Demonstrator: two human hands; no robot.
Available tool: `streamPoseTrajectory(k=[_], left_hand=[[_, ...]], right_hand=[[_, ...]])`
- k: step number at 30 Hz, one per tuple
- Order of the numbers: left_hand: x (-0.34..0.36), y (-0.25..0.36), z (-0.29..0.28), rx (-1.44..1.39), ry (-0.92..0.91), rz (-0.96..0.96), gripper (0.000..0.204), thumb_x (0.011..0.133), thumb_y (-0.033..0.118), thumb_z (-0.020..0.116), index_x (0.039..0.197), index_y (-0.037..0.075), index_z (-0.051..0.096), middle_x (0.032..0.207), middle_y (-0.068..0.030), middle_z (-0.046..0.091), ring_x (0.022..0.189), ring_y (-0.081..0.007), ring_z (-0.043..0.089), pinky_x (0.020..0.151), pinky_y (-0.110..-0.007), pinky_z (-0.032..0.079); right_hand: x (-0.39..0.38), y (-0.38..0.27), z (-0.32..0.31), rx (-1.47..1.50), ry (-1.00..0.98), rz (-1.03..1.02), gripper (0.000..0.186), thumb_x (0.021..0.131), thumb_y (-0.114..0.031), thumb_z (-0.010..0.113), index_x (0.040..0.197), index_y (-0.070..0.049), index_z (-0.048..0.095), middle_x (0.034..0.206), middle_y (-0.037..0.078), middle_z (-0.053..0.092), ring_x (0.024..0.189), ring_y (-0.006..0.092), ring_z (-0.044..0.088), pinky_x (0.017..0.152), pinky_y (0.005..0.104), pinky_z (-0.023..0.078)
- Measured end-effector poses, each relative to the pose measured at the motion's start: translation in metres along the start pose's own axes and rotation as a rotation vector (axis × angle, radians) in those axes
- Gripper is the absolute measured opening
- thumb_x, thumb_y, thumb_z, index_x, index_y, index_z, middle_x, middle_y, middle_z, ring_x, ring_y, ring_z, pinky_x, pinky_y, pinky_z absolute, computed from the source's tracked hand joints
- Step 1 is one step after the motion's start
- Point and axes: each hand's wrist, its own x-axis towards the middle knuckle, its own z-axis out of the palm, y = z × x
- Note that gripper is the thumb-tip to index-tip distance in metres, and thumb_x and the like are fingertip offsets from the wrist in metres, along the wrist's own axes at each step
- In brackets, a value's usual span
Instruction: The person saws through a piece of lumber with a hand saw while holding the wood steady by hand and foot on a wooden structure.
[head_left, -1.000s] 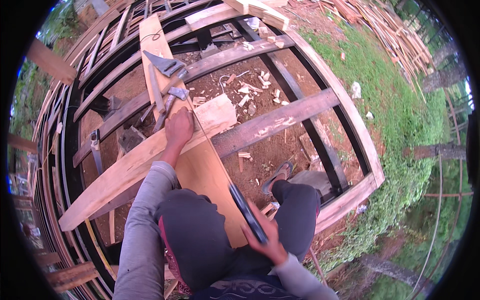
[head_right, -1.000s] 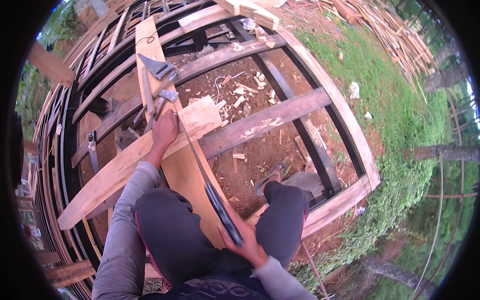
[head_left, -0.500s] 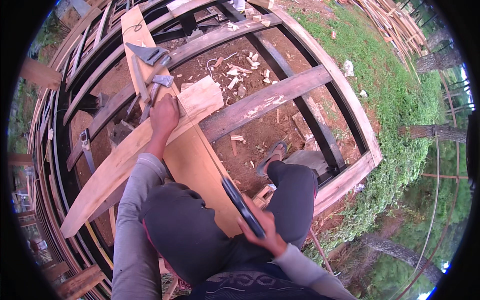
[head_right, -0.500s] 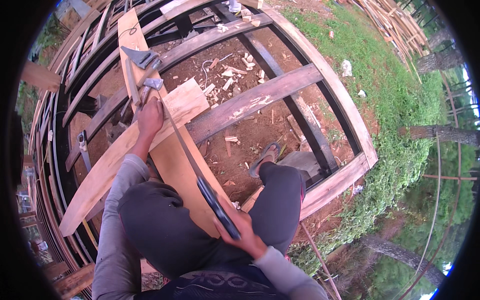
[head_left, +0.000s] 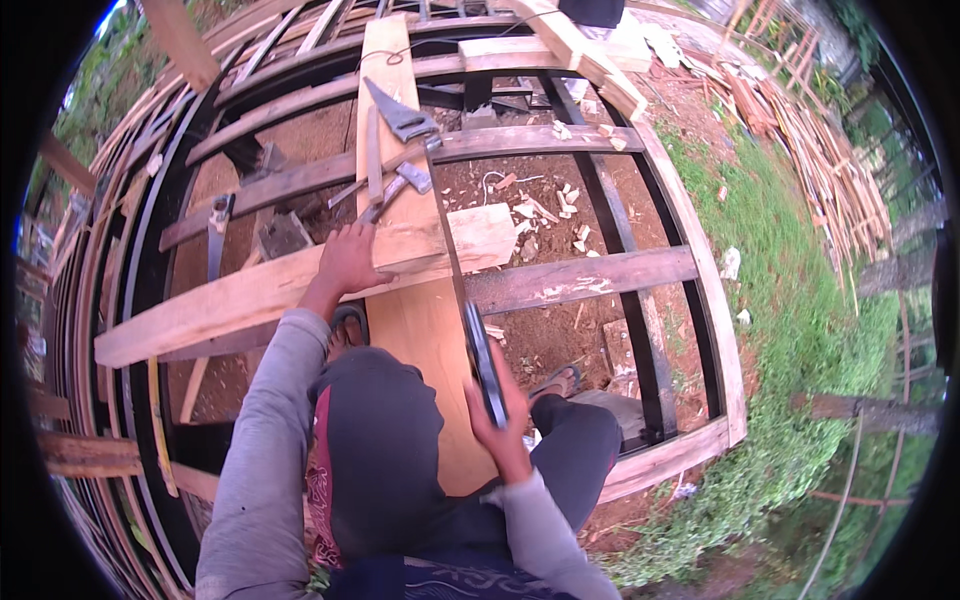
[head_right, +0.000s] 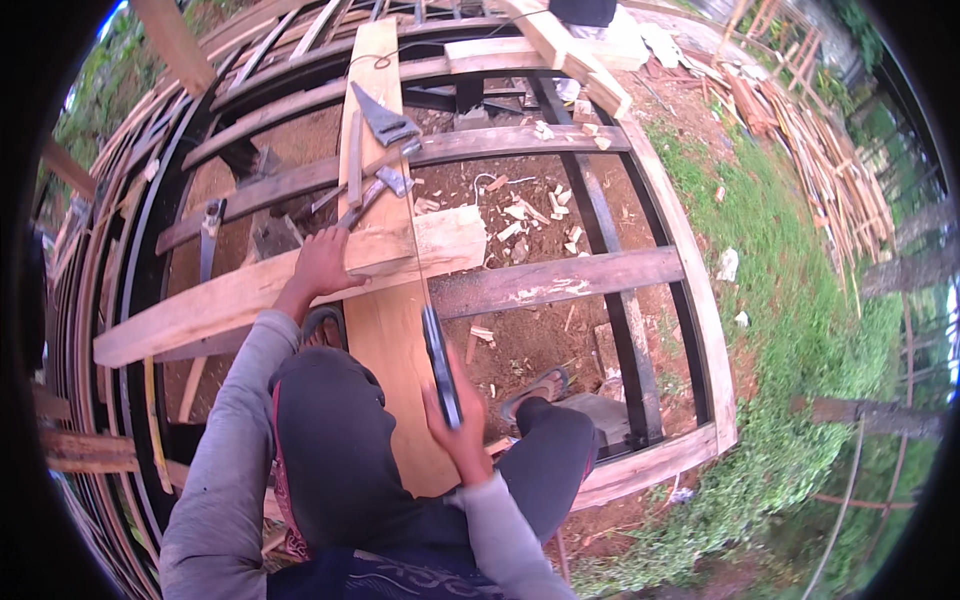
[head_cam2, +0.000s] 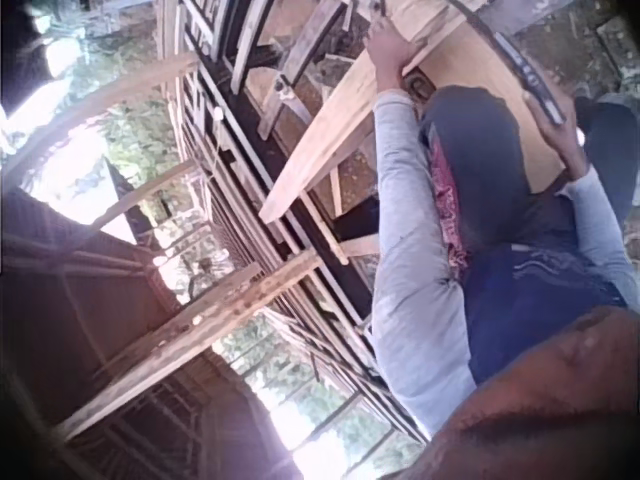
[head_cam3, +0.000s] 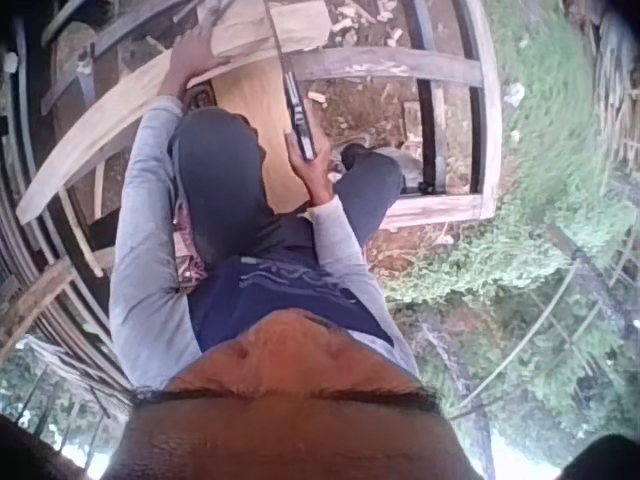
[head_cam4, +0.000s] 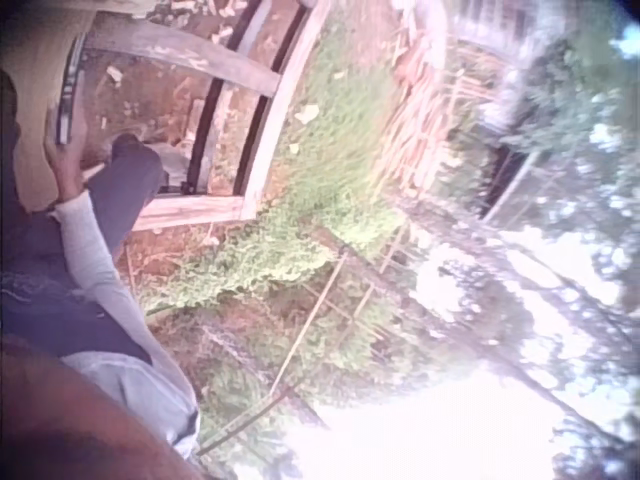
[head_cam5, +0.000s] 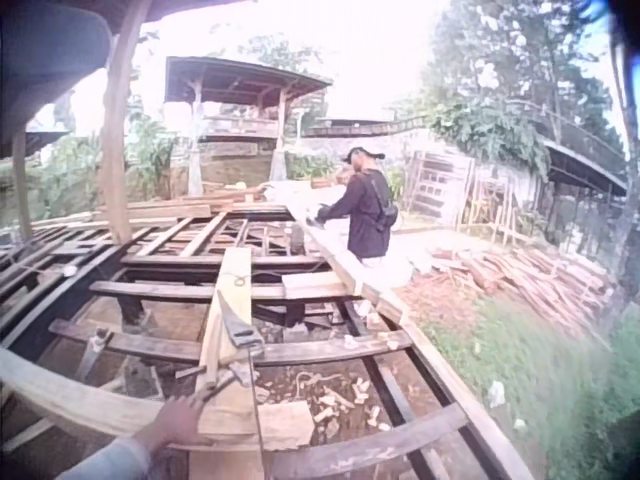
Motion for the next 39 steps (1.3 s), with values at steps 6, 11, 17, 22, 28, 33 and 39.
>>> streamPoseTrajectory(k=[6, 11, 17, 22, 28, 33, 39], left_hand=[[-0.002, 0.016, -0.005, -0.025, 0.127, 0.035, 0.098, 0.064, 0.069, 0.088, 0.128, 0.0, 0.059, 0.126, -0.018, 0.064, 0.119, -0.0357, 0.06, 0.101, -0.048, 0.045], [0.004, 0.017, -0.001, -0.013, 0.124, 0.059, 0.098, 0.065, 0.07, 0.087, 0.128, 0.0, 0.059, 0.126, -0.0178, 0.063, 0.12, -0.0358, 0.06, 0.101, -0.049, 0.045], [0.0, 0.006, -0.002, 0.009, 0.082, 0.013, 0.097, 0.066, 0.069, 0.087, 0.128, 0.0, 0.058, 0.126, -0.0173, 0.063, 0.123, -0.0353, 0.059, 0.103, -0.049, 0.045], [-0.004, 0.017, -0.014, 0.015, 0.057, 0.008, 0.093, 0.068, 0.067, 0.088, 0.129, 0.002, 0.059, 0.131, -0.0163, 0.063, 0.129, -0.0328, 0.059, 0.105, -0.048, 0.045], [0.011, 0.015, -0.013, 0.038, 0.056, 0.015, 0.095, 0.068, 0.066, 0.088, 0.131, 0.001, 0.059, 0.131, -0.0157, 0.063, 0.129, -0.033, 0.059, 0.106, -0.048, 0.045], [0.0, 0.011, -0.009, 0.016, 0.043, -0.003, 0.095, 0.068, 0.068, 0.087, 0.13, 0.002, 0.058, 0.133, -0.0158, 0.062, 0.13, -0.033, 0.059, 0.107, -0.05, 0.044], [0.003, 0.018, -0.01, 0.019, 0.063, 0.008, 0.094, 0.068, 0.067, 0.087, 0.13, 0.002, 0.058, 0.132, -0.016, 0.062, 0.13, -0.0328, 0.059, 0.107, -0.05, 0.044]], right_hand=[[-0.075, -0.026, -0.04, -0.187, 0.0, 0.011, 0.067, 0.094, -0.007, 0.077, 0.153, 0.009, 0.05, 0.133, 0.027, 0.073, 0.117, 0.0268, 0.076, 0.097, 0.0364, 0.058], [0.076, 0.014, 0.029, -0.061, 0.057, -0.076, 0.059, 0.097, -0.006, 0.073, 0.15, 0.011, 0.053, 0.131, 0.024, 0.073, 0.122, 0.0259, 0.071, 0.104, 0.0341, 0.052], [-0.064, -0.005, -0.023, -0.244, 0.006, -0.022, 0.063, 0.098, -0.013, 0.073, 0.153, 0.008, 0.051, 0.13, 0.024, 0.074, 0.118, 0.0279, 0.074, 0.1, 0.0374, 0.056], [-0.068, -0.019, -0.033, -0.168, -0.034, 0.132, 0.065, 0.095, -0.008, 0.074, 0.153, 0.009, 0.05, 0.13, 0.027, 0.073, 0.114, 0.0287, 0.077, 0.096, 0.0363, 0.058], [0.064, 0.026, 0.03, -0.1, 0.089, -0.138, 0.064, 0.095, -0.006, 0.076, 0.153, 0.007, 0.051, 0.119, 0.023, 0.077, 0.101, 0.0269, 0.079, 0.087, 0.0338, 0.06], [-0.111, -0.014, -0.042, -0.246, -0.014, 0.05, 0.065, 0.094, -0.017, 0.079, 0.149, 0.009, 0.056, 0.124, 0.024, 0.076, 0.098, 0.0279, 0.08, 0.085, 0.0371, 0.06], [0.006, 0.012, 0.002, -0.146, 0.052, -0.078, 0.058, 0.098, -0.007, 0.071, 0.151, 0.009, 0.053, 0.131, 0.021, 0.074, 0.117, 0.0226, 0.074, 0.099, 0.0328, 0.055]])
